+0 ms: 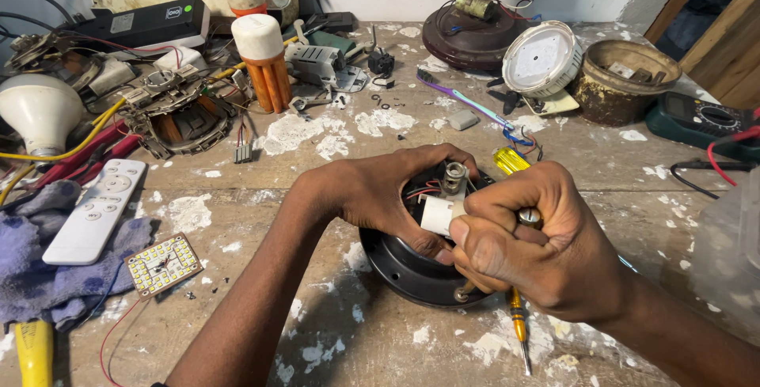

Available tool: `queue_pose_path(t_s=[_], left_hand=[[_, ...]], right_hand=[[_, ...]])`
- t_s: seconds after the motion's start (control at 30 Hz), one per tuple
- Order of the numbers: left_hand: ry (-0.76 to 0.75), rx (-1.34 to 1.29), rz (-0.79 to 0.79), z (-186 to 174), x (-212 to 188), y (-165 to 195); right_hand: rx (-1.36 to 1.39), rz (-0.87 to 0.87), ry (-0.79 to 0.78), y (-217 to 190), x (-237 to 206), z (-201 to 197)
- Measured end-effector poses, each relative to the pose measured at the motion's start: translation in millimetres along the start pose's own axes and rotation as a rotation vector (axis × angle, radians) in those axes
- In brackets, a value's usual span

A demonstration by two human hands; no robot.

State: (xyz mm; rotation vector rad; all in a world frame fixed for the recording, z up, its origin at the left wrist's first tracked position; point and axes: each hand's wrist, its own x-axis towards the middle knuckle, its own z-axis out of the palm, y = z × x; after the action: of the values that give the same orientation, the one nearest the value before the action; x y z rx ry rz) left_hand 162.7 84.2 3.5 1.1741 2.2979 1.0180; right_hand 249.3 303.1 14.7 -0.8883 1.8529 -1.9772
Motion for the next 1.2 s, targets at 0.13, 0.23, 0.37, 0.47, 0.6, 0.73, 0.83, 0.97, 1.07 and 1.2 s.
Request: queue_pose_path(t_s=[0.13,0.23,0.37,0.47,0.6,0.73,0.83,0.97,1.07,1.2], left_hand=[[-0.007,0.011,-0.039,0.4,1.7,-1.2],[0.003,0.014,0.112,-0.8,1.6,-4.1],[-0.026,-0.033,0.044,0.7,2.6,-7.5],[-0.034,-0.037,-0.011,-2.2,5.1,-10.8],[0.0,0.025,0.144,-0.9,3.0,-16.7],[0.005,0.017,0.079,-1.2,0.9,-16.7],[-0.003,-0.01,0.041,-1.4,3.3,-9.5],[0.001,0.003,-0.108,-1.0,0.4,0.7],[0.001,0.012,-0.14,-0.7,-0.5,3.4],[-0.004,0.049,-0.158,-0.8,0.8,-0.1]], right_hand=[[0.104,-0.035,-0.102,2.6,1.1,-3.9],[-0.008,0.02,-0.052,4.2,4.2,-4.0],[-0.001,-0.046,-0.209,0.0,13.0,-6.7],[-0.207,-0.066,-0.31,-7.0,25.0,-12.4],[-0.209,-0.028,-0.488,-11.3,35.3,-11.9],[-0.164,0.022,-0.473,-17.2,35.2,-13.9],[0.015,0.078,-0.277,-17.1,21.1,-9.8],[0.133,-0.038,-0.142,-25.2,5.9,-9.1],[-0.123,-0.053,-0.117,-38.2,-5.3,-5.1],[-0.217,0.006,-0.085,-46.7,-9.4,8.8]])
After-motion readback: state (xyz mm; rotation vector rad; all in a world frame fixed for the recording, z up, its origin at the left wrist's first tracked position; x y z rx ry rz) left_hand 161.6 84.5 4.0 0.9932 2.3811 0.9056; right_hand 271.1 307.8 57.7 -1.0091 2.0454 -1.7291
